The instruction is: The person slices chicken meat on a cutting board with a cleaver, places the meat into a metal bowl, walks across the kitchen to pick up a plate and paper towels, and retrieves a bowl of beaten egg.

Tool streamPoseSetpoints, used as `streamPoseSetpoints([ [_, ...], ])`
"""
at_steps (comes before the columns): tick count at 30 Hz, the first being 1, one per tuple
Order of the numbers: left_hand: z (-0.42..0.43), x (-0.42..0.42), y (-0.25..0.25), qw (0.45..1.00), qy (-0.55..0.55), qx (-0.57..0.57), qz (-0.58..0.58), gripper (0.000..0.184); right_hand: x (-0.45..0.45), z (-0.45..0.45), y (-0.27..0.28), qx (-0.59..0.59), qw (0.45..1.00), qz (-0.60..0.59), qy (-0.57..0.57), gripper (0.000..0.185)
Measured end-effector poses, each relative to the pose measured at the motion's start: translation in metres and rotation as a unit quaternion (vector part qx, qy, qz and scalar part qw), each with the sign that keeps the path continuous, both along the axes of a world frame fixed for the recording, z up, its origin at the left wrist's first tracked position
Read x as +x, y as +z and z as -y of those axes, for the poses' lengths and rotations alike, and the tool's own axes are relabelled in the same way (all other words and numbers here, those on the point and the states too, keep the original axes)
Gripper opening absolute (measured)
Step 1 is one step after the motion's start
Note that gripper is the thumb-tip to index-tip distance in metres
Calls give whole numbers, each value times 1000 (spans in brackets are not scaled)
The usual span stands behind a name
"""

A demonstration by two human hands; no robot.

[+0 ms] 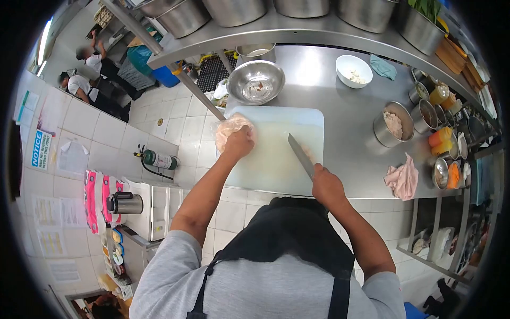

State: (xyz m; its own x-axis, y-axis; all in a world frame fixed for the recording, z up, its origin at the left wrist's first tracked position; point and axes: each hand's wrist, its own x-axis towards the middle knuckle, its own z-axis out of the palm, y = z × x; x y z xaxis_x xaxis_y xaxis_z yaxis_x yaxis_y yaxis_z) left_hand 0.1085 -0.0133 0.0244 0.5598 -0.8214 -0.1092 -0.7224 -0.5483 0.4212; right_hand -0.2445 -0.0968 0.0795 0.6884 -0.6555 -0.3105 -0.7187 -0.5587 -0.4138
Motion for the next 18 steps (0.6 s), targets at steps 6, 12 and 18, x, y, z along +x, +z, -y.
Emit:
streamPoseSetpoints([
  [6, -3, 0, -17, 992, -105, -30, 61, 30, -2, -1, -1, -7, 1000, 8, -3, 24],
  [12, -2, 21, -12, 911, 61, -265, -311, 20, -7, 0, -6, -4, 1000, 24, -18, 23],
  [18, 12, -64, 47, 821, 30, -389, -417, 27, -5, 3, 0, 13, 999, 20, -25, 25],
])
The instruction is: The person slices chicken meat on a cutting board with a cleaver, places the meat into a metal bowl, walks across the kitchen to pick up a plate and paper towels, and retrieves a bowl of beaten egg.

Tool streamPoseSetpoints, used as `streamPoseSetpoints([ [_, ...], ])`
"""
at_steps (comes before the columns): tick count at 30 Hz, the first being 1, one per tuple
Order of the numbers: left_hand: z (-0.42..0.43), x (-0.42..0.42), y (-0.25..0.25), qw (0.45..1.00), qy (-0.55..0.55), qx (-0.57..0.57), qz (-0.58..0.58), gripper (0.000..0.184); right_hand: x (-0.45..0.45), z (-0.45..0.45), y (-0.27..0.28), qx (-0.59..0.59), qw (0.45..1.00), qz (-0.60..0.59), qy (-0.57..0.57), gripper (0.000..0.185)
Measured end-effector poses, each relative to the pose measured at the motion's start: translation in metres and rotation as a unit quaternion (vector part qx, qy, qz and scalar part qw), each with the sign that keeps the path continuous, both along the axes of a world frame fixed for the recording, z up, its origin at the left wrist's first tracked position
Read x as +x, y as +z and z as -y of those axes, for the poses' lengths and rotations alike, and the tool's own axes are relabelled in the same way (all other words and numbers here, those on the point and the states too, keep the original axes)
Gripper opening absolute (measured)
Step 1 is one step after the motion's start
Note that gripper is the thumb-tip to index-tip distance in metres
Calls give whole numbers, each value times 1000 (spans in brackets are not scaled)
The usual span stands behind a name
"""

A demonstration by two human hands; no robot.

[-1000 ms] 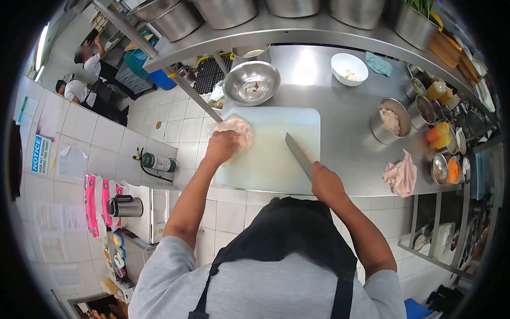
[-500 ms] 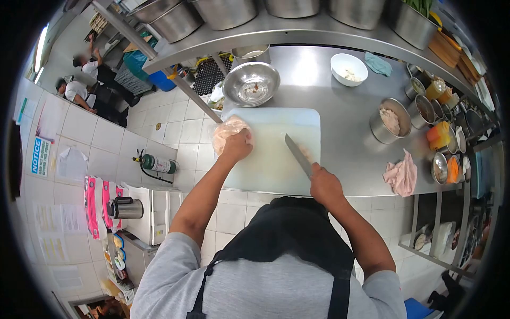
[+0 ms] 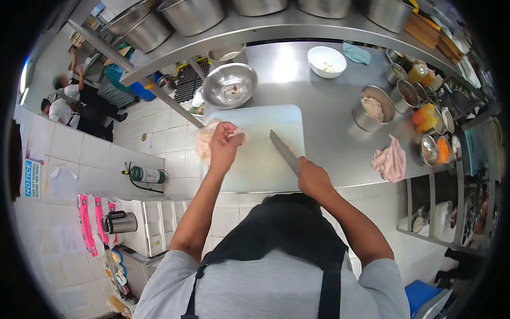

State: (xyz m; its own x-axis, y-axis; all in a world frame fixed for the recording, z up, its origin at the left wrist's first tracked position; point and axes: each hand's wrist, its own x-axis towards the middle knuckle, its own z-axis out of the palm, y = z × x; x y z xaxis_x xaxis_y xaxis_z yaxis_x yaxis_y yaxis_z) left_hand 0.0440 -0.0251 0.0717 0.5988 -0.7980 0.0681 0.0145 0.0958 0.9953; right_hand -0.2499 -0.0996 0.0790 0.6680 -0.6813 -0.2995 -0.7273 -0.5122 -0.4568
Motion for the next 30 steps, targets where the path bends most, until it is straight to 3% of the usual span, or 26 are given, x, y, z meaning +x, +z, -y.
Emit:
streamPoseSetpoints([
  [1, -1, -20, -5, 999, -7, -21, -34, 27, -1, 1, -1, -2, 1000, 4, 2, 25],
  [4, -19, -76, -45, 991, -24, 128, 43, 28, -2, 4, -1, 4, 1000, 4, -4, 25],
  [7, -46, -81, -74, 916, -28, 191, 351, 31, -7, 8, -3, 17, 1000, 10, -5, 25],
  [10, -47, -80, -64, 932, -48, 182, 311, 26, -10, 5, -3, 0, 1000, 28, 4, 24],
  [13, -39, -79, -65, 894, -76, 46, 439, 16, -11, -2, 5, -24, 999, 25, 27, 22],
  [20, -34, -79, -80, 866, -99, 54, 488, 12, -32, -12, 35, -55, 988, -29, 144, 23],
  [30, -30, -87, -75, 869, -70, 68, 484, 10, -24, -22, 46, -60, 989, -37, 132, 21],
])
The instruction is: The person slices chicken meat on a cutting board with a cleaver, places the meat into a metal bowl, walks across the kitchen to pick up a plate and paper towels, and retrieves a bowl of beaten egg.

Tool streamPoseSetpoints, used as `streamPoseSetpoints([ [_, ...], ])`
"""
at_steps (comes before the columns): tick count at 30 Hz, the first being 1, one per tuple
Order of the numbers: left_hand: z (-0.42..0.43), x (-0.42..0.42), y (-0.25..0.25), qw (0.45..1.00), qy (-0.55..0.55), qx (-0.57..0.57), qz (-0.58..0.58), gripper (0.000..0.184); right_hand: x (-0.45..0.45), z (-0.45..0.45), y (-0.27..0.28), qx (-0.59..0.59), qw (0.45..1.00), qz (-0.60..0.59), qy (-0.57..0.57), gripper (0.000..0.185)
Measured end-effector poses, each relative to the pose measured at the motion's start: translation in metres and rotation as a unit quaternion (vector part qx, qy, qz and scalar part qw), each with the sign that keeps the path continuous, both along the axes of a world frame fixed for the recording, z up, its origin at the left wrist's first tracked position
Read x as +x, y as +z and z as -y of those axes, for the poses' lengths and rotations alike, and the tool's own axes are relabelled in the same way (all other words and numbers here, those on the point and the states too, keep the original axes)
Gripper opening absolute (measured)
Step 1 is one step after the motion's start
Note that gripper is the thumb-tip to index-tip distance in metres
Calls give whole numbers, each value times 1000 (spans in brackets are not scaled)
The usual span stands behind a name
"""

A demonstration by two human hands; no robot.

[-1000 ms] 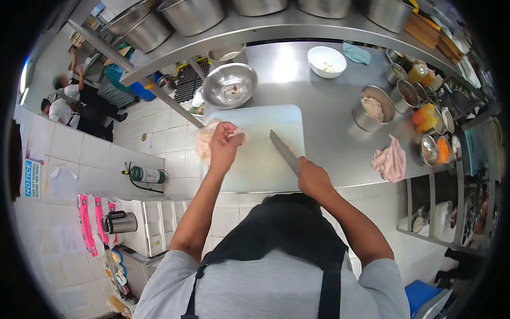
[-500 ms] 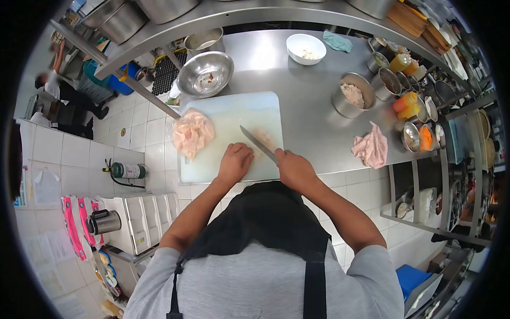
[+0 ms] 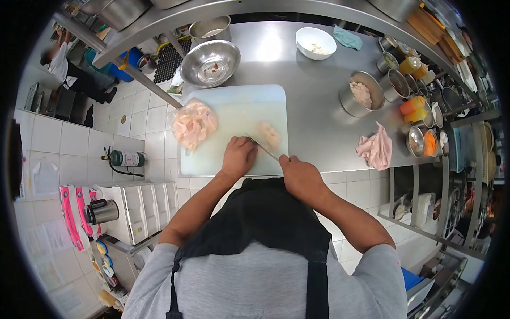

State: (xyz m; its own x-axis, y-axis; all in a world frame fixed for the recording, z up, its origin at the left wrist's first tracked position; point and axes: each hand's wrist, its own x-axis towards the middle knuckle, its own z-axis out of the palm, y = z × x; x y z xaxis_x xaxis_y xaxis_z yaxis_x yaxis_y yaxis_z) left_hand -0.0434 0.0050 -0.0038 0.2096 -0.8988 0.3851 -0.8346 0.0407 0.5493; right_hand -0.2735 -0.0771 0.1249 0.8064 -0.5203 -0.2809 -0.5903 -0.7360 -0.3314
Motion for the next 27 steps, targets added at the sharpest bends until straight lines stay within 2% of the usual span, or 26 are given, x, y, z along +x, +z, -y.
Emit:
streamPoseSetpoints([
  [5, 4, -2, 0, 999, -15, 30, -5, 11, 24, 12, -50, 11, 1000, 5, -7, 19],
  [10, 2, 1, -2, 999, -18, 28, 8, 12, 29, 29, -52, 59, 997, 25, -30, 20],
  [11, 1, 3, -1, 998, -22, 59, 4, 13, 27, 33, -50, 70, 997, 26, -36, 21],
  [14, -6, 31, 13, 999, 25, 41, 9, 14, 20, 31, -39, 49, 997, 24, -60, 22],
  [16, -9, 78, 21, 991, 133, 4, -2, 17, 20, 24, -28, 60, 994, 39, -77, 23],
  [18, -9, 121, 38, 969, 238, 69, 21, 17, 22, 19, -22, 73, 994, 38, -66, 23],
  [21, 3, 158, 38, 938, 188, 292, 15, 30, 29, 16, -19, 80, 997, 16, -17, 24],
  [24, 17, 146, 37, 942, 209, 253, 73, 41, 34, 17, -33, 58, 998, 7, -25, 23],
  [27, 30, 137, 36, 931, 232, 269, 86, 47, 34, 28, -46, 34, 997, 22, -59, 23],
])
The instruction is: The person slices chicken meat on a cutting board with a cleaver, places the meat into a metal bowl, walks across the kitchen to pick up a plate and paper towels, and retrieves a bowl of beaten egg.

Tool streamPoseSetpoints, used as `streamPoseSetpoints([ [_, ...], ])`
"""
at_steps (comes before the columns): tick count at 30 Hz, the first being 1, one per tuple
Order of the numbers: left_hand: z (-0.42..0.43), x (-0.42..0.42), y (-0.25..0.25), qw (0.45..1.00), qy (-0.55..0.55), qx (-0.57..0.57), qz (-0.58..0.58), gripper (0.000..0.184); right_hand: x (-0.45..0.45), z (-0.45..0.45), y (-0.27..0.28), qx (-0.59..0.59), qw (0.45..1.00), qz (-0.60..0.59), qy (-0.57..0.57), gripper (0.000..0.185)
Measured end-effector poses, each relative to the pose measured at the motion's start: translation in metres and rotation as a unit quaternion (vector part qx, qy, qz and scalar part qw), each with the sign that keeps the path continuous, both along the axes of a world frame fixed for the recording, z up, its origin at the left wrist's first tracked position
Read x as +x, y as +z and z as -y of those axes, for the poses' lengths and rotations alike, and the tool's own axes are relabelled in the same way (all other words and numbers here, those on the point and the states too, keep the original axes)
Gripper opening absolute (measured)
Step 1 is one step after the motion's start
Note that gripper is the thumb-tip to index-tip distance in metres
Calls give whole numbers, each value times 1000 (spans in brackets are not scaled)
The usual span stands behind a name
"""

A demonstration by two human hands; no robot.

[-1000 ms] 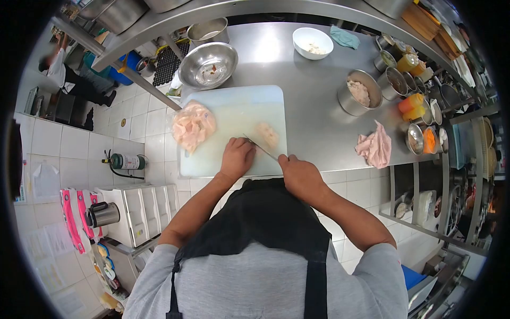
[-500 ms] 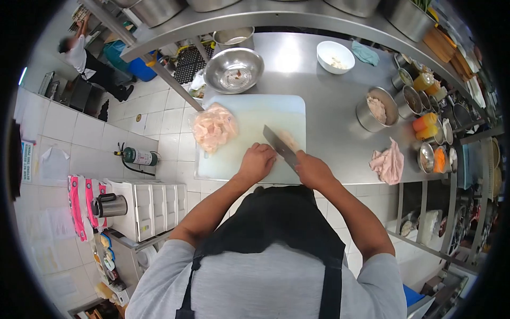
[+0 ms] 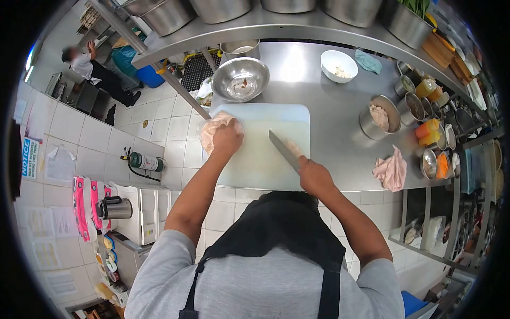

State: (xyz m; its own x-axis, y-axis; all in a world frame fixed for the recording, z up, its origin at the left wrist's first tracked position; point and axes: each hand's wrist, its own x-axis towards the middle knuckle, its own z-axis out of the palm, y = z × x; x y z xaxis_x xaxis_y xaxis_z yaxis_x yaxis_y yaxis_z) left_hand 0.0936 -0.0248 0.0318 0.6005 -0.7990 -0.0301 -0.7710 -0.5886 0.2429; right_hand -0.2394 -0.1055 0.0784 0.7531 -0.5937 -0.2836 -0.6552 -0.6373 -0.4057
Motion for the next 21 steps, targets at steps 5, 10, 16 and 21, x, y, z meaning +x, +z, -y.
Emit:
streamPoseSetpoints([
  [5, 22, 17, -21, 995, -12, 87, -37, 39, 0, 8, -4, -2, 1000, 19, -5, 24],
  [10, 10, 37, -25, 993, -59, 57, -84, 25, -1, 1, -8, -10, 999, 30, -21, 25],
  [16, -4, 54, -24, 971, -23, -51, -234, 20, 0, 0, -3, -9, 1000, 17, -24, 24],
  [21, -12, 51, -14, 942, -8, -120, -315, 16, 1, 5, -6, 3, 999, 22, -23, 22],
])
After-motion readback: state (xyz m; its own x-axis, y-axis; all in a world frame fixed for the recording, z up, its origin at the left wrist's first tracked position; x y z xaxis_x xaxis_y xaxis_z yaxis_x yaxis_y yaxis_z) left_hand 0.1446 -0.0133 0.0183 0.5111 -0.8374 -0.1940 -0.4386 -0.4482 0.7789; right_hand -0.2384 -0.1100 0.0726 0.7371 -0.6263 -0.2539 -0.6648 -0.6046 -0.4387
